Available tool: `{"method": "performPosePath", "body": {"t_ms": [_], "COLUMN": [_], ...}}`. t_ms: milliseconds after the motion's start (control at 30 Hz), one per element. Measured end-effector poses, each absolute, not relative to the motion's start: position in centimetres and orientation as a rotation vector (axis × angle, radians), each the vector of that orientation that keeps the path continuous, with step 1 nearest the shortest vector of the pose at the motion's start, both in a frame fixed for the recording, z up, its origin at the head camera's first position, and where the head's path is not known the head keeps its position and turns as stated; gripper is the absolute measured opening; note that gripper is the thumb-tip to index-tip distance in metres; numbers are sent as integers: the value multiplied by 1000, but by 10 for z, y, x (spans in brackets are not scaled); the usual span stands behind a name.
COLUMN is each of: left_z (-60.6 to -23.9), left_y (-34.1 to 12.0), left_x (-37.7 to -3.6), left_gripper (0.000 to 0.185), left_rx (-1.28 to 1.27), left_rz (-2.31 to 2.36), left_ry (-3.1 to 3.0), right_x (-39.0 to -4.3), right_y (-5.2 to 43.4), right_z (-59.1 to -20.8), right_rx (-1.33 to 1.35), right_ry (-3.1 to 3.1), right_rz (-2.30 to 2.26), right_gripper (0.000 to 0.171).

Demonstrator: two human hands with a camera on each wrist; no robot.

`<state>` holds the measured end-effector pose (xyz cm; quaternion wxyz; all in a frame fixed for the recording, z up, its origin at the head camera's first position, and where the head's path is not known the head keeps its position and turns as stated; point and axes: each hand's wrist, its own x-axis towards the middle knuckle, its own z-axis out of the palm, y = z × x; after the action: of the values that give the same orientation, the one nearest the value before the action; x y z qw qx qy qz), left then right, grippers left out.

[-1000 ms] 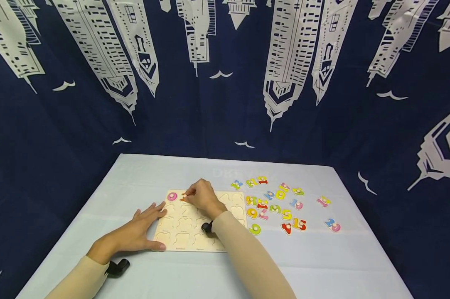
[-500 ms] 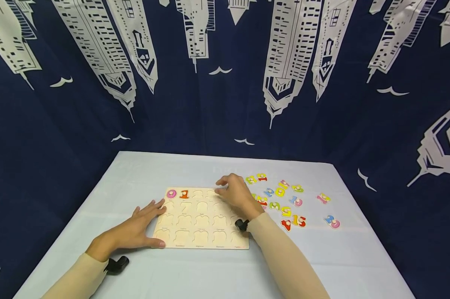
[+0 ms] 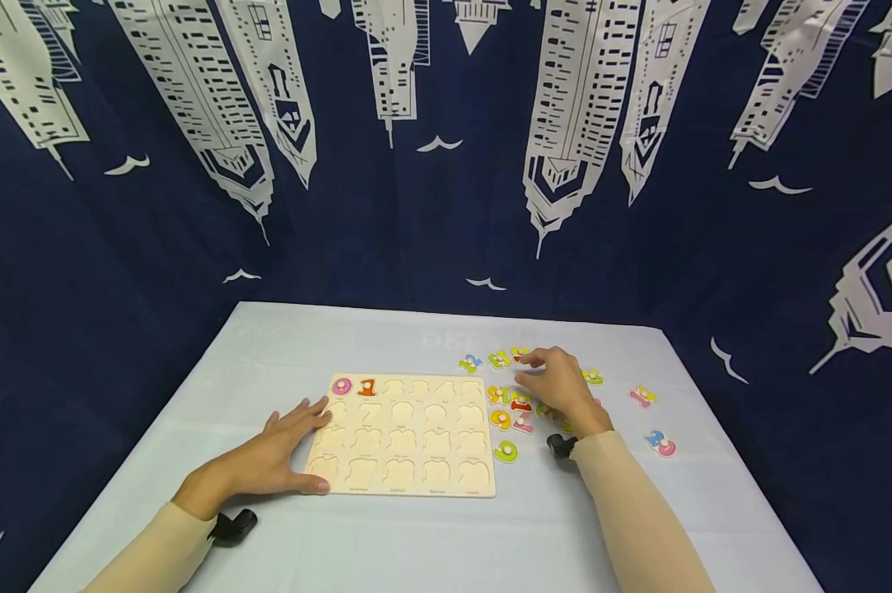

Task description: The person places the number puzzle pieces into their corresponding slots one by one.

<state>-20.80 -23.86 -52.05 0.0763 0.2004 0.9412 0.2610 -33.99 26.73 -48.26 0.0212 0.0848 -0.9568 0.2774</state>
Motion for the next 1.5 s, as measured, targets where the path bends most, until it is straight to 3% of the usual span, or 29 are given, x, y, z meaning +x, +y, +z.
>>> {"method": "performPosePath", "body": {"t_ms": [600,967,1500], "left_z": [-519,-517,-519], "left_y": [-238,-237,-237], "left_x": [-208,-206,-207], "left_gripper": [124,124,125], "left_rx": [579,581,581], "left_rz": [777,785,751], "left_ry": [2812,2813,2835], "right_x": [-349,-346,-340], "right_y": [289,286,183], "right_z": [-501,-505,-491], "right_rx": [83,120,448], "right_ry": [-3006,-2964,-2781], "right_rz": [907,892,1036], "right_gripper": [20,18,13]}}
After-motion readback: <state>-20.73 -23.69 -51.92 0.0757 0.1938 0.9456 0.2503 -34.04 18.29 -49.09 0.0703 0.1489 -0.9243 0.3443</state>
